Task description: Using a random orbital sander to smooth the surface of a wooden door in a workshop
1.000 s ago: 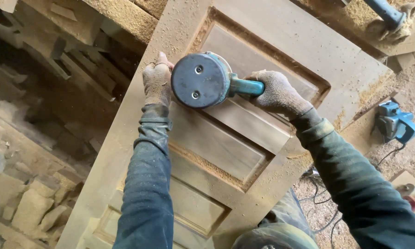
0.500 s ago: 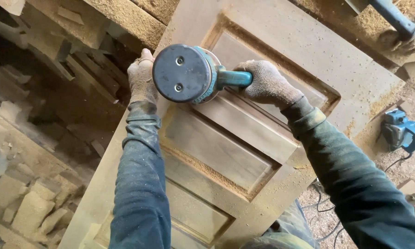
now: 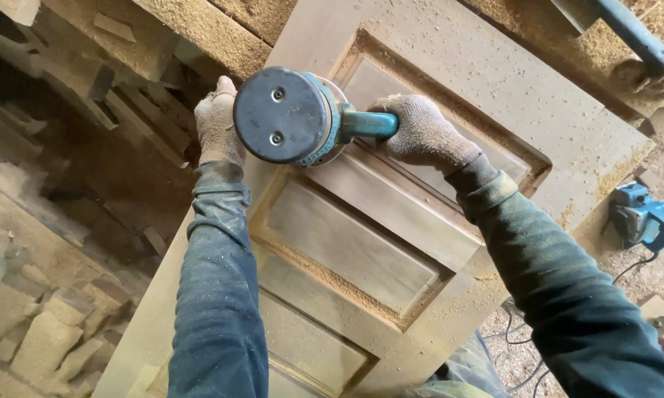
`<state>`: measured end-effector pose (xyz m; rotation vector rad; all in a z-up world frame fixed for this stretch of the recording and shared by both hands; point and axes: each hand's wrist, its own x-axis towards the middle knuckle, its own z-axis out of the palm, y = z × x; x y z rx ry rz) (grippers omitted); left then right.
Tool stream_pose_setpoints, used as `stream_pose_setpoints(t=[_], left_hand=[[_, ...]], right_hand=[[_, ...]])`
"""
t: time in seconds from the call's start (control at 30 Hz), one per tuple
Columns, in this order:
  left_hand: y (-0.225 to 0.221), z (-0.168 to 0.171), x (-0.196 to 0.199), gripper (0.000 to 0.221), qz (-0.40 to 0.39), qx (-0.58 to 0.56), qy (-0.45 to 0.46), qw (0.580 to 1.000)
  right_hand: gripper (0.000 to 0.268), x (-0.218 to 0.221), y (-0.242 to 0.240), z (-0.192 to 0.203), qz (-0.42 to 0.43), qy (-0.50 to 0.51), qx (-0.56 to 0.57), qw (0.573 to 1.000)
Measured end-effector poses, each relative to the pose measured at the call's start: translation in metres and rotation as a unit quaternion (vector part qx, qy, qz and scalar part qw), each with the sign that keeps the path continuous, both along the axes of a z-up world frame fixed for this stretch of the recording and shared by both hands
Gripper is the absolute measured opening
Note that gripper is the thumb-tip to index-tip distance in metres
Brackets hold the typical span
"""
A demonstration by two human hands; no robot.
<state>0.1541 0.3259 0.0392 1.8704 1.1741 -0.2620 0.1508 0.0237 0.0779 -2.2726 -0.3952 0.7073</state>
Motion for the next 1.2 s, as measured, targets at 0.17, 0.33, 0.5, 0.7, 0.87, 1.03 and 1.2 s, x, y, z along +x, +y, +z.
stream_pose_setpoints(t=[0.17, 0.33, 0.5, 0.7, 0.87, 1.03, 1.2], left_hand=[[-0.010, 0.016, 0.002, 0.049, -0.001, 0.017, -0.002, 1.000], [-0.007, -0.003, 0.007, 0.045, 0.006, 0.019, -0.025, 0.999], [-0.011, -0.013, 0.021, 0.041, 0.021, 0.026, -0.064, 0.997], [-0.021, -0.015, 0.043, 0.045, 0.015, 0.042, -0.089, 0.995], [-0.026, -0.025, 0.066, 0.052, 0.001, 0.070, -0.060, 0.996], [-0.033, -0.032, 0.085, 0.049, -0.017, 0.041, -0.078, 0.996], [-0.043, -0.029, 0.101, 0.048, -0.021, 0.037, -0.089, 0.995]], right_hand=[[0.049, 0.000, -0.003, -0.010, 0.007, -0.007, 0.009, 1.000], [0.049, 0.001, -0.006, -0.014, 0.009, -0.013, 0.018, 1.000], [0.038, 0.014, -0.018, -0.021, 0.029, -0.062, 0.040, 0.997], [0.034, 0.029, -0.031, -0.021, 0.025, -0.082, 0.054, 0.995], [0.040, 0.039, -0.041, -0.025, 0.006, -0.085, 0.051, 0.995], [0.039, 0.051, -0.050, -0.020, 0.001, -0.070, 0.072, 0.995], [0.031, 0.059, -0.053, -0.007, -0.008, -0.057, 0.045, 0.997]])
